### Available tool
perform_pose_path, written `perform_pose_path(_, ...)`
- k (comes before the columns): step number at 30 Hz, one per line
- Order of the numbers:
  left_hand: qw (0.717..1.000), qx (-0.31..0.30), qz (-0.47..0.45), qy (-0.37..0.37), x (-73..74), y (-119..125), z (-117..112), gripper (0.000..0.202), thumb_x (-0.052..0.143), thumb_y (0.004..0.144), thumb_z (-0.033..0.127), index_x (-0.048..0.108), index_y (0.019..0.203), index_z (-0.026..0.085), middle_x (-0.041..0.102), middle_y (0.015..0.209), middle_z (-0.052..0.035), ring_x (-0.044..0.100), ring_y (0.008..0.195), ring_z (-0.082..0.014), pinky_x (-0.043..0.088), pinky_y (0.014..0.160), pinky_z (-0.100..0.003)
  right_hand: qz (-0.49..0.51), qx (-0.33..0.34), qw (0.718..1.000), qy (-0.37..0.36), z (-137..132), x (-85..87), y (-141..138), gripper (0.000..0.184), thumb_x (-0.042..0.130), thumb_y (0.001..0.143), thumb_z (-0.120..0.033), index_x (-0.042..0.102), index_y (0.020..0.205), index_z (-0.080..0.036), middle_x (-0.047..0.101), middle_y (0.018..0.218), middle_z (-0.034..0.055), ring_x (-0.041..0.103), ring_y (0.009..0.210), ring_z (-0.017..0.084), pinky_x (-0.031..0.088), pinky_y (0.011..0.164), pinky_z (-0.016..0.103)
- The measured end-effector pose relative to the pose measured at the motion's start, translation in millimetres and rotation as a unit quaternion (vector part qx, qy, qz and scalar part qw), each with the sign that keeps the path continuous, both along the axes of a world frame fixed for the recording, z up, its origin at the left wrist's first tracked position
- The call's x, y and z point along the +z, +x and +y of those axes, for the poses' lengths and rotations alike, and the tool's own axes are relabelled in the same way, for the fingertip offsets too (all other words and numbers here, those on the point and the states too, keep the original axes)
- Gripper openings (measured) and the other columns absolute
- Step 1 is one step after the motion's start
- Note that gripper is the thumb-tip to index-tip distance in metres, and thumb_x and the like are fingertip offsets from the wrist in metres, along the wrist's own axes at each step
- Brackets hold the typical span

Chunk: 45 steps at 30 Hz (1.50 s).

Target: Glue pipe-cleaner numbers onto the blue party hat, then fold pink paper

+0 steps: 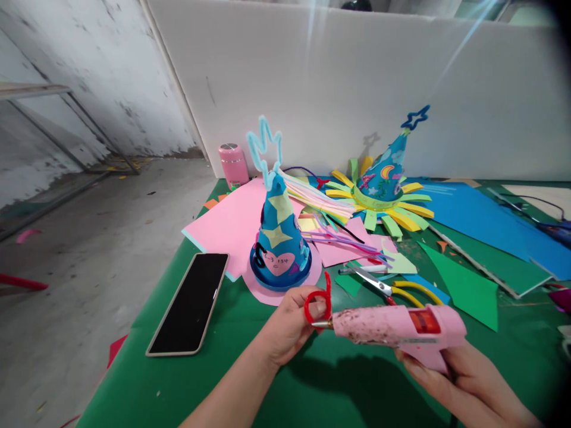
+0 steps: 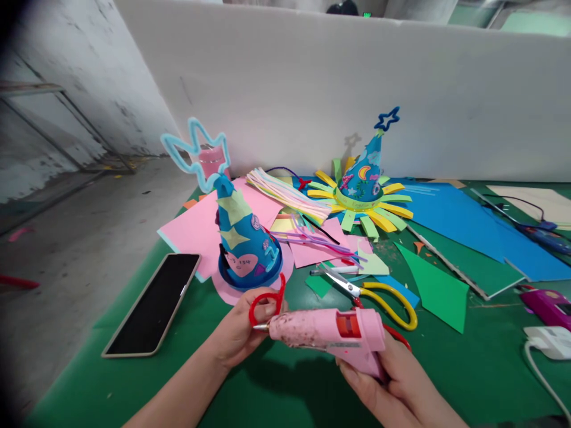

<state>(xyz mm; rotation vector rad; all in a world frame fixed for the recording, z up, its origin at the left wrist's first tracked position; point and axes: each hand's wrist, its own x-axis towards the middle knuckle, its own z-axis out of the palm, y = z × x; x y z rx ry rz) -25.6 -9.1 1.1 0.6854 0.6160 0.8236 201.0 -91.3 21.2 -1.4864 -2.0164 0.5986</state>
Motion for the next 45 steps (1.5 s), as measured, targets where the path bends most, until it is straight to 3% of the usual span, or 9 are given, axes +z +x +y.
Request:
perform_pose_path(10,0.999,-0.006,-0.014,0.032,-0.7,-2,1,0.024,0.066,0.064,0.031,0.054,0.054,0.012,0.046,0.05,0.0007,0.037,0.048,-0.0085,0.025,0.048,-0.023,-0.02,-0.023,1.0,-0.001,-6,-10.4,16,0.026,0.061,0.072,-0.029,0.063,0.097,-0.025,0.069,0.078,-0.0001,0.066,0.062,0.015,0.054,0.053,0.015)
perform_pose_path(21,0.999,-0.012,0.001,0.046,1.5,-2,0,0.024,0.062,0.067,0.03,0.053,0.053,0.012,0.046,0.049,0.0002,0.036,0.047,-0.0087,0.023,0.048,-0.024,-0.054,-0.024,0.998,0.026,-8,-10.7,19,0.03,0.061,0.073,-0.029,0.058,0.102,-0.024,0.068,0.088,0.0006,0.066,0.072,0.015,0.052,0.062,0.013)
perform_pose_path(30,0.999,-0.011,0.0,0.042,3.3,-3,1,0.022,0.062,0.066,0.03,0.054,0.054,0.012,0.047,0.049,0.0001,0.037,0.047,-0.0086,0.024,0.047,-0.024,-0.04,-0.033,0.999,-0.016,-6,-10.0,23,0.022,0.057,0.074,-0.032,0.062,0.094,-0.021,0.068,0.08,0.0019,0.065,0.065,0.015,0.053,0.057,0.015)
perform_pose_path(37,0.999,-0.01,-0.011,0.039,2.0,-3,0,0.02,0.062,0.066,0.028,0.055,0.056,0.012,0.047,0.05,0.0003,0.037,0.047,-0.0082,0.023,0.047,-0.023,-0.036,-0.04,0.998,-0.015,-5,-3.8,19,0.024,0.057,0.075,-0.032,0.063,0.094,-0.02,0.068,0.081,0.0037,0.065,0.067,0.017,0.054,0.056,0.017)
perform_pose_path(45,0.999,0.0,-0.007,0.033,2.3,-1,-1,0.02,0.064,0.065,0.029,0.056,0.06,0.011,0.043,0.05,0.002,0.038,0.047,-0.008,0.025,0.048,-0.023,-0.035,-0.042,0.998,-0.002,-4,-8.7,25,0.022,0.058,0.074,-0.03,0.063,0.094,-0.023,0.068,0.08,0.0012,0.065,0.064,0.017,0.054,0.054,0.016)
